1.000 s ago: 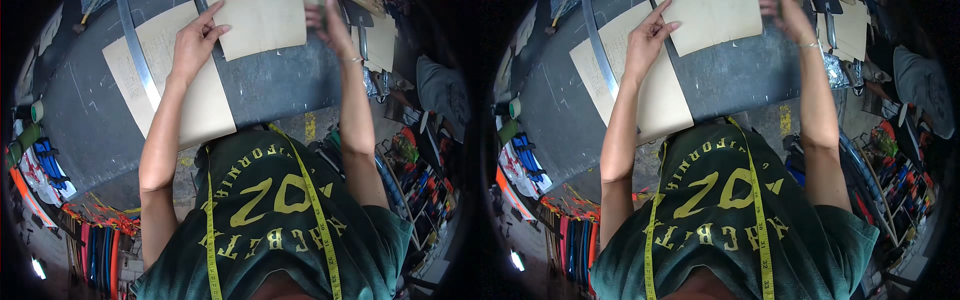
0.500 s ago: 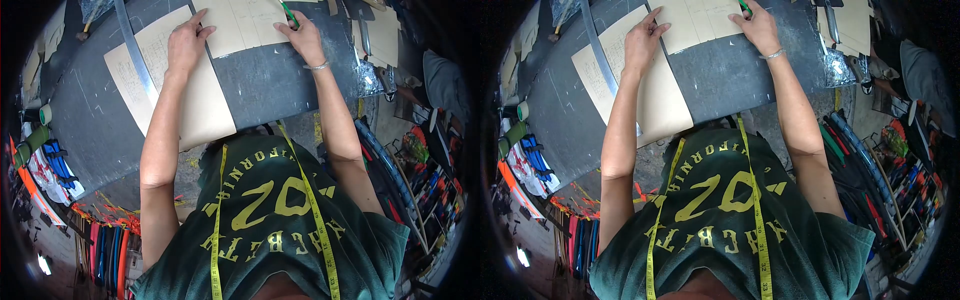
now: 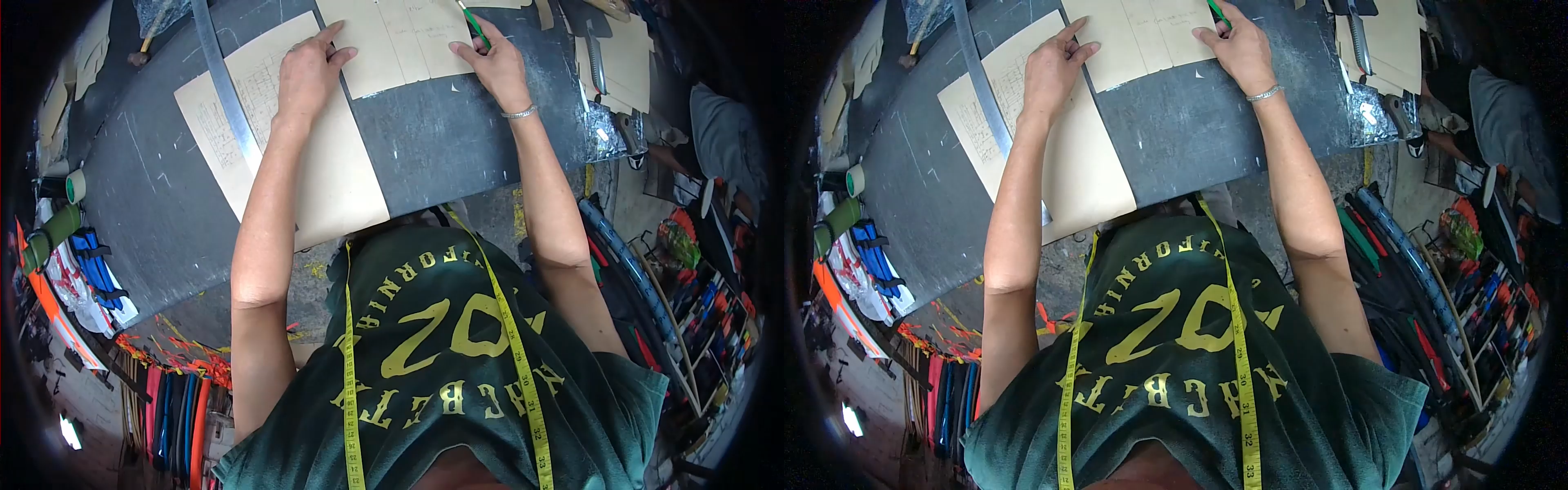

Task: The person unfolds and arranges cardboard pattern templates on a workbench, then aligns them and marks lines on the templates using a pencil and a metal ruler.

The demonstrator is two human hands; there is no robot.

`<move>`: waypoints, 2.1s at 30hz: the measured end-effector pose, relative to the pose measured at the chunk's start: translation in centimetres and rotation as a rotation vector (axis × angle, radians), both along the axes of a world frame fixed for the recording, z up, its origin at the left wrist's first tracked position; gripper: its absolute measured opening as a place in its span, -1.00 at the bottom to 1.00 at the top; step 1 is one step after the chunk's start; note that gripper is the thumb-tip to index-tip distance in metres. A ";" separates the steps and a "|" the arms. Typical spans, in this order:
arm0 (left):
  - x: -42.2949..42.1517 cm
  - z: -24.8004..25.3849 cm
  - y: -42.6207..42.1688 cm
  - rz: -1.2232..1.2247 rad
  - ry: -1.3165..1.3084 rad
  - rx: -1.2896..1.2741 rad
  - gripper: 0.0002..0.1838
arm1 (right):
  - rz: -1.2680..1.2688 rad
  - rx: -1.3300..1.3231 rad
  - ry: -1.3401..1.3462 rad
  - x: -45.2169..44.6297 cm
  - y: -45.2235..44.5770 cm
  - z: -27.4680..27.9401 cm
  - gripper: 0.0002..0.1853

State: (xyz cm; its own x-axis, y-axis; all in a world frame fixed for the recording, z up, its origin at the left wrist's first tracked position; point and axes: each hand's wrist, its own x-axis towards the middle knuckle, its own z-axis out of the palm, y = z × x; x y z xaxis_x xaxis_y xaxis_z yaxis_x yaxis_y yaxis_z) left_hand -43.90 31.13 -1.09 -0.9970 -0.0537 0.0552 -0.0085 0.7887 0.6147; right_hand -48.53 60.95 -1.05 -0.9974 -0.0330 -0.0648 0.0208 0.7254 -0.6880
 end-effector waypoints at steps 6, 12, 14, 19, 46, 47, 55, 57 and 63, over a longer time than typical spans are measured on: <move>-0.4 0.0 -0.4 -0.023 -0.003 0.027 -0.43 | -0.014 0.008 -0.022 0.3 -0.5 0.8 -0.27; -0.2 0.5 -0.3 -0.017 -0.027 0.036 -0.43 | -0.008 0.023 -0.019 0.2 -0.7 1.2 -0.28; -0.2 0.6 -0.2 -0.016 0.002 0.025 -0.44 | -0.005 0.017 -0.028 0.1 -0.8 1.3 -0.29; 0.1 0.7 0.2 0.017 0.022 0.041 -0.49 | 0.010 0.025 -0.065 0.2 -0.9 1.9 -0.31; 1.8 0.4 1.6 -0.095 0.083 -0.362 -0.16 | -0.456 -1.045 -0.331 -2.5 1.4 3.9 -0.41; 1.8 0.5 1.6 -0.093 0.078 -0.362 -0.16 | -0.513 -1.273 -0.381 -3.3 1.6 4.2 -0.44; 1.7 0.4 1.6 -0.086 0.082 -0.363 -0.17 | -0.539 -1.400 -0.121 -7.5 0.5 3.8 -0.51; 1.8 0.5 1.6 -0.087 0.072 -0.366 -0.17 | -0.606 -1.226 -0.006 -7.0 -0.5 4.7 -0.55; 1.6 0.6 1.6 -0.079 0.075 -0.352 -0.16 | -0.305 -0.955 0.000 -7.3 -5.6 3.5 -0.75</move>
State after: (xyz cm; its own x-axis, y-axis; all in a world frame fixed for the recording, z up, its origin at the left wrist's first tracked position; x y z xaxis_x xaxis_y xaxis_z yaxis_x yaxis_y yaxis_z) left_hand -42.28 32.68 -0.50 -0.9898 0.0585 0.1300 0.0957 0.9485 0.3021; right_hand -55.82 55.34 2.45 -0.9719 0.1858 -0.1445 0.1137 -0.1672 -0.9793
